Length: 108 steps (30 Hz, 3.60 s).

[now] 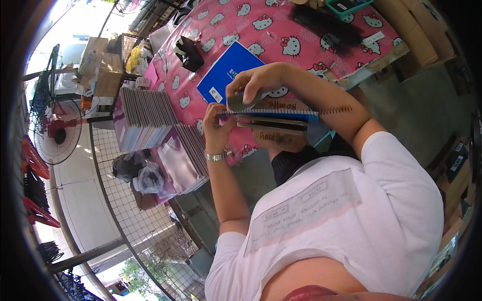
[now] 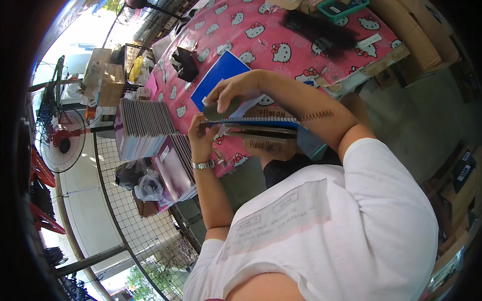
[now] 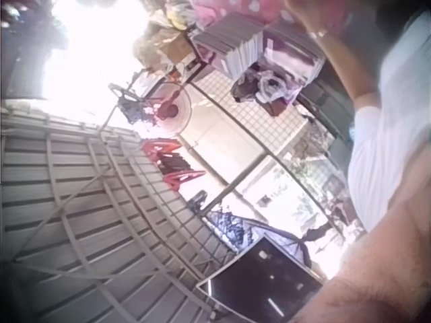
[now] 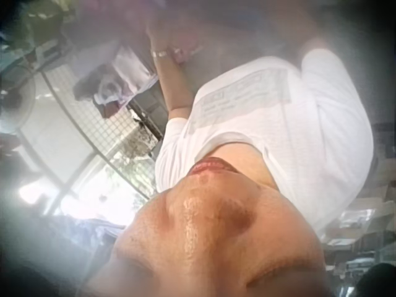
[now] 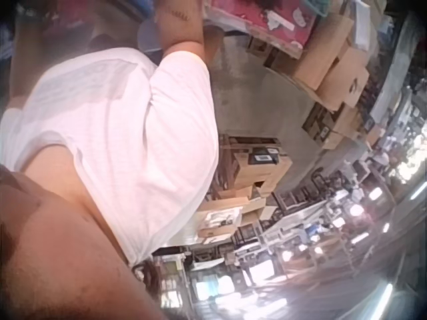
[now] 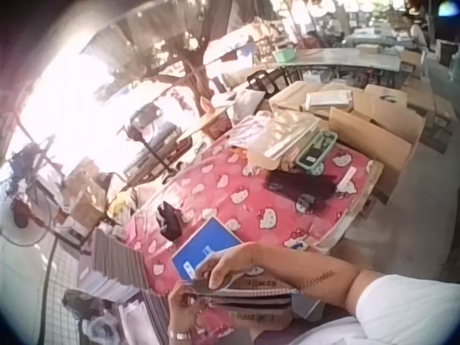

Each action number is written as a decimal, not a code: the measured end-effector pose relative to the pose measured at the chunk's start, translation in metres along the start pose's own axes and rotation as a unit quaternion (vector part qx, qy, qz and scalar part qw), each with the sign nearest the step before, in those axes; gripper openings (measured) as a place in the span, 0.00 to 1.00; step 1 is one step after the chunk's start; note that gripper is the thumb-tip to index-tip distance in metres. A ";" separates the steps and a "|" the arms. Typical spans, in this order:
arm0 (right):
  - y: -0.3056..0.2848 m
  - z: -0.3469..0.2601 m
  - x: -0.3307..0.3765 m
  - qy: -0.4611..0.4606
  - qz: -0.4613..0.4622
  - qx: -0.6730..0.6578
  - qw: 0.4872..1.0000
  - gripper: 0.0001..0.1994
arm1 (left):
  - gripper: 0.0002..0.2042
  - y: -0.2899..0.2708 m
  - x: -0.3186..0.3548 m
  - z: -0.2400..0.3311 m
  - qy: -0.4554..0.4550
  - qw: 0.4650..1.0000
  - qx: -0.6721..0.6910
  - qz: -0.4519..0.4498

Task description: The person organizes notebooks by inserting spiral bindings into them and placing them into a box.

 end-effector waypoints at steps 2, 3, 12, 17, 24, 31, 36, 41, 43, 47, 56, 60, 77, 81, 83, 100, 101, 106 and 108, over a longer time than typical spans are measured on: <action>-0.009 0.001 -0.002 0.052 0.081 0.271 0.958 0.28 | 0.16 0.000 -0.001 -0.002 -0.044 0.999 0.032 -0.001; -0.007 0.001 -0.002 0.020 0.041 0.137 0.990 0.28 | 0.16 -0.001 -0.001 -0.003 -0.051 0.997 0.051 0.000; 0.003 0.002 0.002 0.014 0.009 0.012 1.000 0.25 | 0.16 -0.003 0.004 -0.013 -0.104 0.988 0.111 0.023; -0.067 0.016 0.030 0.086 0.327 0.535 0.775 0.25 | 0.14 -0.001 0.002 -0.007 -0.065 0.992 0.099 0.036; -0.074 0.088 0.116 -0.018 0.460 0.756 0.466 0.41 | 0.09 -0.014 0.004 -0.022 -0.110 0.982 0.147 0.044; -0.034 0.138 0.184 0.015 0.404 0.728 0.553 0.28 | 0.07 -0.015 -0.020 -0.018 -0.122 0.976 0.179 -0.035; -0.006 0.006 0.197 -0.270 0.686 0.411 0.536 0.24 | 0.08 -0.028 -0.020 -0.003 -0.126 0.973 0.192 -0.021; 0.095 -0.097 0.175 -0.403 0.533 0.349 0.658 0.28 | 0.07 -0.052 -0.033 0.076 0.006 0.992 0.026 0.126; 0.123 -0.102 0.143 -0.377 0.427 0.453 0.686 0.32 | 0.08 -0.053 -0.031 0.098 0.030 0.986 -0.031 0.160; 0.128 -0.055 0.069 -0.375 0.381 0.425 0.730 0.33 | 0.09 -0.055 -0.029 0.099 0.014 0.968 -0.030 0.249; 0.115 -0.023 0.003 -0.314 0.350 0.520 0.714 0.30 | 0.05 -0.007 -0.004 0.010 0.015 0.913 0.045 0.405; 0.108 -0.012 0.010 -0.281 0.338 0.541 0.717 0.29 | 0.03 0.002 0.005 0.014 -0.018 0.920 0.080 0.384; 0.092 -0.011 0.032 -0.145 0.321 0.327 0.877 0.26 | 0.03 -0.055 0.043 -0.003 -0.056 0.849 0.040 0.524; 0.008 0.021 0.094 -0.143 0.419 0.493 0.749 0.24 | 0.05 -0.184 0.115 -0.052 -0.026 0.786 0.071 0.614; -0.041 0.062 0.144 -0.061 0.451 0.575 0.680 0.22 | 0.05 -0.195 0.123 -0.048 -0.145 0.690 0.189 0.684; -0.073 0.072 0.014 -0.199 0.231 0.732 0.610 0.18 | 0.12 -0.257 0.206 -0.152 -0.238 0.658 -0.400 0.592; -0.073 0.072 0.014 -0.208 0.225 0.742 0.597 0.17 | 0.12 -0.259 0.208 -0.152 -0.231 0.666 -0.397 0.588; -0.085 0.079 0.022 -0.162 0.160 0.826 0.515 0.10 | 0.17 -0.224 0.167 -0.131 -0.368 0.592 -0.420 0.581; -0.065 0.068 -0.012 -0.158 0.122 0.806 0.558 0.09 | 0.19 -0.256 0.168 -0.112 -0.099 0.595 -0.587 0.540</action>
Point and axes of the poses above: each hand's wrist, its own x-axis away from the middle knuckle, its own y-axis out of the palm, z = x × y, the point moved 1 cm from there along -x, towards the middle knuckle, and after that the axes turned 11 degrees about z, right-handed, at the moved point
